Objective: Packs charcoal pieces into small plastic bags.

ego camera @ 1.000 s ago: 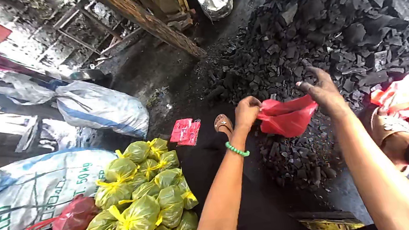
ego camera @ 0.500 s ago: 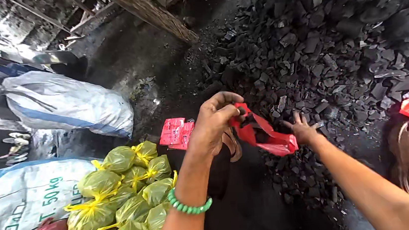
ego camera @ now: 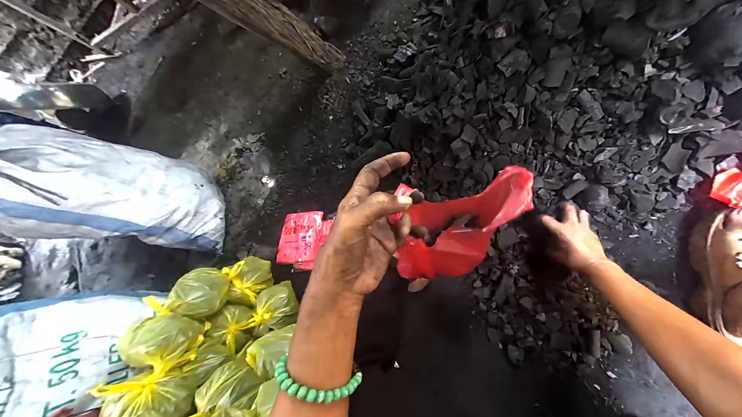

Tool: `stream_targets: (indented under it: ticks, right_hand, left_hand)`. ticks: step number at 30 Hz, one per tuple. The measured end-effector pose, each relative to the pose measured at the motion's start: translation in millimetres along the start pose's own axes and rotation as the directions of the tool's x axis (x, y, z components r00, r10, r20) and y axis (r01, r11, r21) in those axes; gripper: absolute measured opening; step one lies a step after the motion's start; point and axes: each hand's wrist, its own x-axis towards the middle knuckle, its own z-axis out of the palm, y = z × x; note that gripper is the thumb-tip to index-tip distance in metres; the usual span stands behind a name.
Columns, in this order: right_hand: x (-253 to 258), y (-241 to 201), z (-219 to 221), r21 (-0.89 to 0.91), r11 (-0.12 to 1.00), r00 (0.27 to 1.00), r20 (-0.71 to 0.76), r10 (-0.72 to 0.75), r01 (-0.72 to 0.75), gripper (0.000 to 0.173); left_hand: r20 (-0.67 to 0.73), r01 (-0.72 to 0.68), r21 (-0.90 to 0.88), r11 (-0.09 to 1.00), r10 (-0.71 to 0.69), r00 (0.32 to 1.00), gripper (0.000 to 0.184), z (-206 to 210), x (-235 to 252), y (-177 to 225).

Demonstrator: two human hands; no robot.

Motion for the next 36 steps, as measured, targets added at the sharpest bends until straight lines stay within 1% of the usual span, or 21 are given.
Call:
stream_targets:
  ticks: [3,4,6,8,9,11,12,13,14,15,16,17,18,20,22,24,26,27,29,32,36]
  right_hand:
    - [3.5,11.5,-27.2,0.443,0.894,0.983,-0.124,0.137,-0.069,0.067]
    - [3.6,8.3,-39.2,0.666,0.745,0.971,-0.152,0.187,-0.039,0.068]
    - [0.5,-14.4,-62.0,0.952,0.281,0.959,-0.186,0.215,0.122,0.067]
    - [-5.4,-49.0,-83.3,0.953,-0.194,0.97,-0.218,0.103,0.235,0.059]
    - [-10.3,-67.5,-87.9,0.914,-0.333,0.971,-0.236,0.027,0.232,0.062]
    - [-18.4,-100.7,-82.0,0.909,-0.402,0.985,-0.155,-0.08,0.11,0.068]
    - [-18.3,-111.2,-72.2,0.945,-0.326,0.99,-0.056,-0.132,0.01,0.067]
    - [-15.2,-117.4,-60.2,0.989,-0.129,0.982,0.052,-0.182,-0.076,0.064]
    - [-11.1,-122.3,-50.4,0.973,0.202,0.968,0.151,-0.198,-0.111,0.06]
    - [-6.9,-126.1,-45.7,0.841,0.533,0.949,0.237,-0.206,-0.094,0.058]
    - [-2.1,-129.6,-47.2,0.655,0.755,0.924,0.31,-0.222,-0.038,0.059]
    - [0.8,-132.6,-54.7,0.54,0.841,0.899,0.348,-0.266,0.04,0.059]
    - [1.0,-133.4,-67.2,0.551,0.826,0.882,0.323,-0.343,0.119,0.053]
    - [4.7,-127.9,-92.9,0.761,0.631,0.886,0.178,-0.427,0.151,0.036]
    - [27.5,-114.6,-100.5,0.859,0.501,0.968,0.027,-0.251,0.106,0.025]
    - [61.4,-89.8,-80.3,0.695,0.712,0.993,-0.038,-0.107,0.104,0.023]
    - [73.4,-72.2,-40.2,0.372,0.928,0.998,0.049,-0.046,0.025,0.056]
    - [67.3,-71.3,-18.3,0.228,0.973,0.993,0.121,0.005,-0.033,0.073]
    - [46.3,-75.2,22.6,0.036,0.995,0.979,0.187,0.081,-0.089,0.084]
    - [20.6,-64.0,54.3,-0.115,0.993,0.989,0.147,0.011,0.006,0.066]
    - [3.9,-43.2,33.4,-0.199,0.975,0.978,0.202,-0.059,0.1,0.047]
  left_hand:
    - [0.014,0.042,-0.098,0.994,-0.04,0.999,0.051,10.1,12.6,-4.9]
    - [-0.016,0.076,-0.097,0.992,-0.078,0.997,0.048,18.6,15.4,-9.8]
    - [-0.104,0.171,-0.055,0.984,-0.176,0.979,0.044,37.6,20.2,-26.4]
    - [-0.129,0.255,0.004,0.967,-0.252,0.959,0.053,51.9,26.9,-44.9]
    - [-0.138,0.259,0.009,0.966,-0.255,0.957,0.058,57.1,29.8,-51.8]
    - [-0.133,0.204,-0.006,0.979,-0.203,0.97,0.068,62.3,35.5,-56.6]
    - [-0.132,0.169,-0.011,0.986,-0.169,0.977,0.071,64.2,38.3,-55.8]
    - [-0.126,0.144,-0.029,0.989,-0.146,0.981,0.074,65.7,40.0,-53.6]
    - [-0.12,0.124,-0.045,0.991,-0.128,0.984,0.075,66.6,40.5,-50.5]
    - [-0.116,0.107,-0.053,0.993,-0.112,0.987,0.076,66.1,40.5,-47.3]
    - [-0.124,0.09,-0.056,0.994,-0.096,0.988,0.076,65.0,40.0,-43.5]
    - [-0.144,0.066,-0.045,0.997,-0.072,0.987,0.076,62.8,39.2,-38.7]
    - [-0.159,0.035,-0.031,0.999,-0.04,0.986,0.075,58.2,37.3,-32.9]
    - [-0.176,-0.03,-0.039,0.999,0.023,0.984,0.073,43.6,29.9,-17.7]
    - [-0.189,-0.127,-0.08,0.989,0.11,0.976,0.071,27.6,22.6,-1.9]
    - [-0.202,-0.204,-0.122,0.971,0.177,0.963,0.071,14.1,17.6,8.3]
    - [-0.204,-0.231,-0.108,0.967,0.206,0.957,0.064,8.1,7.4,10.5]
    - [-0.215,-0.225,-0.087,0.971,0.202,0.956,0.062,8.1,5.0,10.5]
    - [-0.229,-0.212,-0.066,0.975,0.192,0.954,0.06,7.9,5.4,9.1]
    - [-0.222,-0.221,-0.049,0.974,0.205,0.953,0.057,3.9,5.7,7.5]
    - [-0.251,-0.208,-0.047,0.977,0.19,0.949,0.058,-0.7,4.2,6.7]
